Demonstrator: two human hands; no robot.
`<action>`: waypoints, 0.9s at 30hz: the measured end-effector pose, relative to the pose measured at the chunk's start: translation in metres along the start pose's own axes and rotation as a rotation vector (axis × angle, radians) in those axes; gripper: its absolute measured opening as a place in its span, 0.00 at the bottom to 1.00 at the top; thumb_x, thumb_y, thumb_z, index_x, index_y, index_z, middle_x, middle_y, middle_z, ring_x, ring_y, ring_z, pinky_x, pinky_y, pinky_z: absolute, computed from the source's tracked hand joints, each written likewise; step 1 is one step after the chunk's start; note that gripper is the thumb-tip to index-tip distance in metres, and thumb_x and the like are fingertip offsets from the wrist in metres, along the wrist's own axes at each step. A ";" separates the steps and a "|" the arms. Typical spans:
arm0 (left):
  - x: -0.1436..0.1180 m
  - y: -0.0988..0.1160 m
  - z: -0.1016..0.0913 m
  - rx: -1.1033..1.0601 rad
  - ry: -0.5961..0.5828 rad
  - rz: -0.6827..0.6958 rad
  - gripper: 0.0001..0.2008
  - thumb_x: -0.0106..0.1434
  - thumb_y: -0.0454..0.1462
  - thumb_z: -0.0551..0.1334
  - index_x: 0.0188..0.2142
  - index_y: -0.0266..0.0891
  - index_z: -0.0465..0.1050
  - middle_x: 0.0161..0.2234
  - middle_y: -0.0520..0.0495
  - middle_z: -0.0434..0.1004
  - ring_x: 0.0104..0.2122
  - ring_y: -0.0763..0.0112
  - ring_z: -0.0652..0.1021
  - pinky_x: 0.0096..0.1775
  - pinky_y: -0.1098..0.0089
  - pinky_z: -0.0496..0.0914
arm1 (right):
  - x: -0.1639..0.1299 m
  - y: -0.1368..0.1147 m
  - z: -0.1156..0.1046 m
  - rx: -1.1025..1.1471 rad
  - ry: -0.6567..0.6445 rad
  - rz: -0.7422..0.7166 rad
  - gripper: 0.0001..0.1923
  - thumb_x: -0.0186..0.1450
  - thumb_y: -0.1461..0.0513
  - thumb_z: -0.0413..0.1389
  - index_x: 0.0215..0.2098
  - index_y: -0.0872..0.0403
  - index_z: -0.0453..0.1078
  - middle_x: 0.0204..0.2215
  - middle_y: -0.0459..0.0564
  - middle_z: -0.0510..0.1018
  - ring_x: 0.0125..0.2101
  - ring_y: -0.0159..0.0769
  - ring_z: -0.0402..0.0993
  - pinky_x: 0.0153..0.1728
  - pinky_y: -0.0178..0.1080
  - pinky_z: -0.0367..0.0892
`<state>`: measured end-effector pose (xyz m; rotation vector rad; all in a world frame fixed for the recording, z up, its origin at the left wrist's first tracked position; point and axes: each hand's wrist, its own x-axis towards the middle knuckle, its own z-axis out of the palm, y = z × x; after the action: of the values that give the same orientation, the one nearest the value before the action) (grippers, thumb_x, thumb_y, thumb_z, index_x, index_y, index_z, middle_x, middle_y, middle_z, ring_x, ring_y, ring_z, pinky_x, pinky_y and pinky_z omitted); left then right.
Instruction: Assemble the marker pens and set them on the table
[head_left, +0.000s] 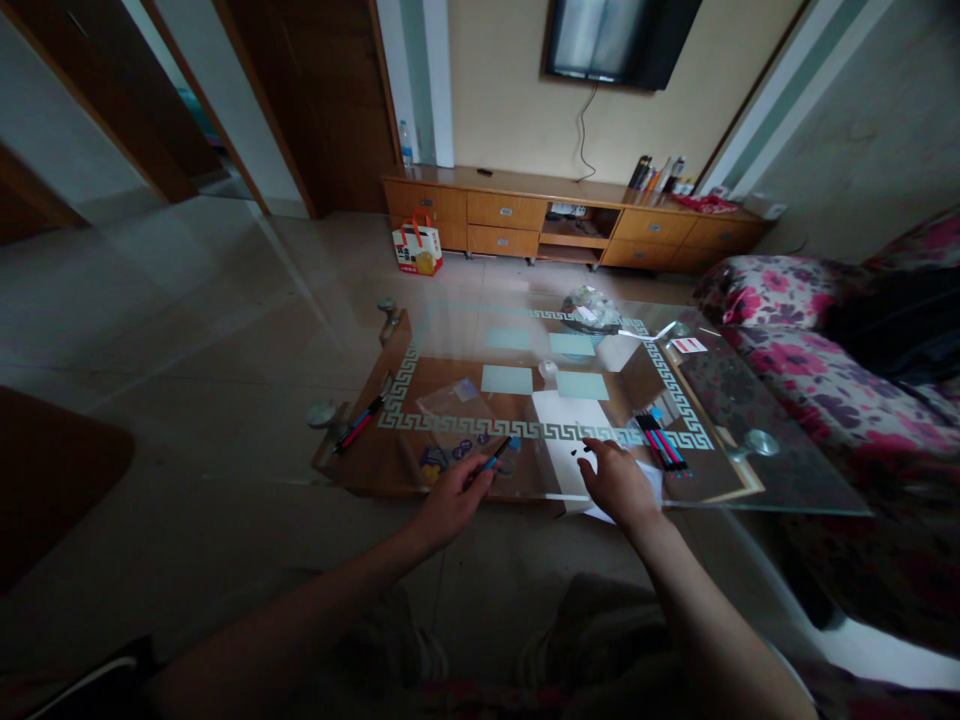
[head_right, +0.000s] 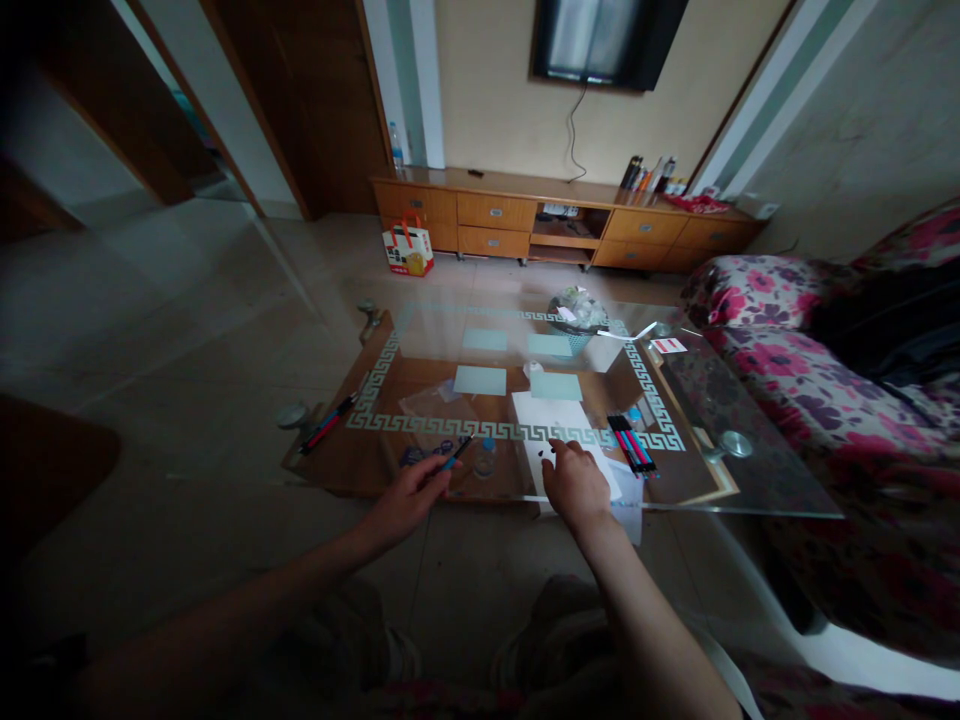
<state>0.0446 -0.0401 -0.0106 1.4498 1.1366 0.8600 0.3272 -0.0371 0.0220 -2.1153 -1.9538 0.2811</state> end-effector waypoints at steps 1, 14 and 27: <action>0.000 0.000 0.000 0.002 0.000 0.001 0.18 0.66 0.46 0.58 0.48 0.37 0.76 0.30 0.49 0.75 0.31 0.68 0.74 0.34 0.71 0.66 | 0.000 -0.002 -0.002 0.031 0.035 -0.001 0.18 0.66 0.61 0.53 0.53 0.54 0.72 0.44 0.59 0.78 0.41 0.47 0.76 0.43 0.43 0.67; 0.000 -0.004 -0.002 0.160 0.052 0.125 0.18 0.68 0.44 0.59 0.53 0.40 0.74 0.52 0.44 0.78 0.51 0.61 0.76 0.54 0.62 0.68 | 0.002 -0.041 0.014 1.080 -0.051 -0.032 0.18 0.64 0.51 0.58 0.46 0.53 0.73 0.29 0.48 0.77 0.28 0.33 0.71 0.30 0.36 0.67; -0.002 0.014 -0.020 0.705 0.089 0.317 0.18 0.72 0.40 0.53 0.59 0.48 0.70 0.39 0.46 0.74 0.41 0.66 0.75 0.45 0.65 0.70 | -0.001 -0.045 0.017 1.152 -0.092 -0.009 0.18 0.60 0.51 0.63 0.42 0.54 0.73 0.32 0.49 0.77 0.29 0.33 0.70 0.30 0.35 0.65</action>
<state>0.0274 -0.0362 0.0067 2.2334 1.3754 0.7736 0.2787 -0.0344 0.0198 -1.3072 -1.2677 1.1683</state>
